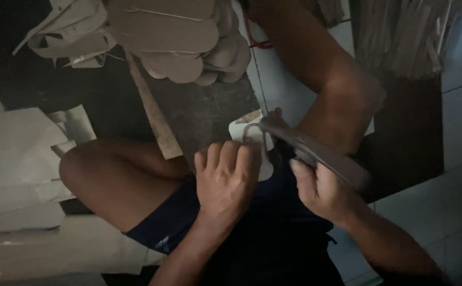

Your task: The person sits on the floor and uses a hammer to shape a small white shoe part on a wooden block. They repeatedly tap the part, adjust its position, and continue shaping it throughout the clip.

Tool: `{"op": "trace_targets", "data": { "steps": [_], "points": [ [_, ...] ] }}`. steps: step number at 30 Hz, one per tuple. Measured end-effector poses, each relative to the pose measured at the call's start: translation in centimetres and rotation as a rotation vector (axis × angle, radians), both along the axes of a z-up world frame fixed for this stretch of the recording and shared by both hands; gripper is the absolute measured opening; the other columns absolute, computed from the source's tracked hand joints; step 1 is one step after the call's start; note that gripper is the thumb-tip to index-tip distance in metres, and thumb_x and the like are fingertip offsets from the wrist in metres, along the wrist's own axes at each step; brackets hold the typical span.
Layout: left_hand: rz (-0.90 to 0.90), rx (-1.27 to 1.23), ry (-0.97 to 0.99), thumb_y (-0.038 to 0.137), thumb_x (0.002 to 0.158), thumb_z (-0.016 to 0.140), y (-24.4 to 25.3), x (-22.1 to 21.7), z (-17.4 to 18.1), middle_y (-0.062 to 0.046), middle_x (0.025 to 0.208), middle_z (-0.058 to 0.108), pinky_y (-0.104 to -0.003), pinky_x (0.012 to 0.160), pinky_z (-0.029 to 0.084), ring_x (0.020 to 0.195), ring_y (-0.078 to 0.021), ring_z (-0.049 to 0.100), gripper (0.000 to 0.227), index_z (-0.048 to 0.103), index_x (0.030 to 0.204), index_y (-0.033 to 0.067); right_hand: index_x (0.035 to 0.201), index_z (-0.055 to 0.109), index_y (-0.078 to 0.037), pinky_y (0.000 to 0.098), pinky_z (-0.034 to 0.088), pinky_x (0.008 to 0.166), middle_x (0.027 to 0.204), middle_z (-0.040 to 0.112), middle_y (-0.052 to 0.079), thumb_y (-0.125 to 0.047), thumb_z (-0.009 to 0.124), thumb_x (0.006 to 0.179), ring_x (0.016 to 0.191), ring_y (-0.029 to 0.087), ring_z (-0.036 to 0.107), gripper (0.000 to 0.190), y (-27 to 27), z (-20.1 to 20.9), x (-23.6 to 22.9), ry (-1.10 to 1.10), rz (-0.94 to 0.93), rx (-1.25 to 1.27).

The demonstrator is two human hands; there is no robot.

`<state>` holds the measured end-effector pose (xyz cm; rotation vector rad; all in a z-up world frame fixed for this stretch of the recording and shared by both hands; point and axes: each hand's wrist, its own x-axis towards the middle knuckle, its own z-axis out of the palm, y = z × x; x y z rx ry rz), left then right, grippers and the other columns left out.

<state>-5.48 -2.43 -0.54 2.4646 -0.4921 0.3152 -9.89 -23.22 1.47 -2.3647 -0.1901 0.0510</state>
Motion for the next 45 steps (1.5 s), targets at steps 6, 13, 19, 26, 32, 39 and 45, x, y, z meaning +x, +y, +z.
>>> {"op": "trace_targets", "data": {
  "steps": [6, 13, 19, 26, 32, 39, 45],
  "points": [
    [-0.017, 0.002, 0.045, 0.012, 0.087, 0.075, 0.1, 0.1, 0.0, -0.003, 0.082, 0.055, -0.043, 0.072, 0.042, 0.077, -0.0215, 0.056, 0.014, 0.061, 0.087, 0.0112, 0.106, 0.065, 0.003, 0.0290, 0.047, 0.049, 0.072, 0.062, 0.005, -0.018, 0.058, 0.104, 0.058, 0.013, 0.062, 0.022, -0.1, -0.4, -0.9, -0.001, 0.044, -0.099],
    [-0.029, 0.029, 0.060, 0.013, 0.086, 0.074, 0.4, 0.1, 0.1, -0.004, 0.084, 0.058, -0.044, 0.071, 0.042, 0.079, -0.0231, 0.058, 0.012, 0.064, 0.091, 0.0101, 0.113, 0.063, 0.004, 0.0278, 0.051, 0.056, 0.082, 0.066, 0.010, -0.021, 0.059, 0.105, 0.066, 0.016, 0.066, 0.026, 0.7, -0.2, -1.0, -0.083, 0.014, -0.204],
    [-0.053, 0.033, 0.065, 0.015, 0.085, 0.072, 0.7, 0.4, -0.1, -0.007, 0.091, 0.060, -0.044, 0.074, 0.044, 0.084, -0.0243, 0.060, 0.016, 0.063, 0.096, 0.0088, 0.107, 0.065, -0.002, 0.0292, 0.050, 0.044, 0.071, 0.066, 0.008, -0.021, 0.064, 0.100, 0.054, 0.015, 0.066, 0.021, -1.1, -0.3, -2.4, 0.130, 0.047, -0.225],
    [-0.084, -0.029, 0.186, 0.022, 0.093, 0.076, 1.0, 1.3, 0.5, -0.011, 0.097, 0.063, -0.046, 0.076, 0.044, 0.090, -0.0287, 0.060, 0.021, 0.070, 0.104, 0.0052, 0.118, 0.060, -0.006, 0.0343, 0.056, 0.050, 0.086, 0.069, 0.013, -0.032, 0.059, 0.097, 0.066, 0.022, 0.069, 0.033, -4.8, 1.8, -8.0, 0.572, 0.322, -0.931],
    [-0.236, -0.111, 0.212, 0.018, 0.090, 0.075, 0.9, 3.5, 1.2, -0.011, 0.106, 0.067, -0.043, 0.078, 0.046, 0.091, -0.0263, 0.064, 0.021, 0.071, 0.108, 0.0059, 0.109, 0.065, -0.011, 0.0357, 0.057, 0.067, 0.100, 0.072, 0.010, -0.033, 0.060, 0.099, 0.079, 0.019, 0.072, 0.025, -4.6, 1.7, -7.1, 0.851, 0.221, -0.635],
    [-0.232, -0.075, 0.165, 0.018, 0.095, 0.075, -0.2, 3.8, 1.6, -0.013, 0.106, 0.066, -0.043, 0.079, 0.046, 0.091, -0.0276, 0.063, 0.020, 0.070, 0.108, 0.0044, 0.121, 0.059, 0.001, 0.0299, 0.054, 0.069, 0.096, 0.066, 0.012, -0.018, 0.057, 0.108, 0.083, 0.016, 0.068, 0.024, -0.3, -0.8, 3.4, 0.089, -0.073, 0.038],
    [-0.197, -0.112, 0.183, 0.013, 0.091, 0.073, 0.0, 2.8, 1.2, -0.010, 0.114, 0.064, -0.043, 0.080, 0.045, 0.095, -0.0268, 0.061, 0.026, 0.070, 0.117, 0.0071, 0.107, 0.059, -0.004, 0.0239, 0.052, 0.069, 0.089, 0.063, 0.002, -0.016, 0.056, 0.112, 0.080, 0.007, 0.061, 0.013, 2.6, -4.2, 6.0, 0.176, -0.155, 0.414]
  ]
}}
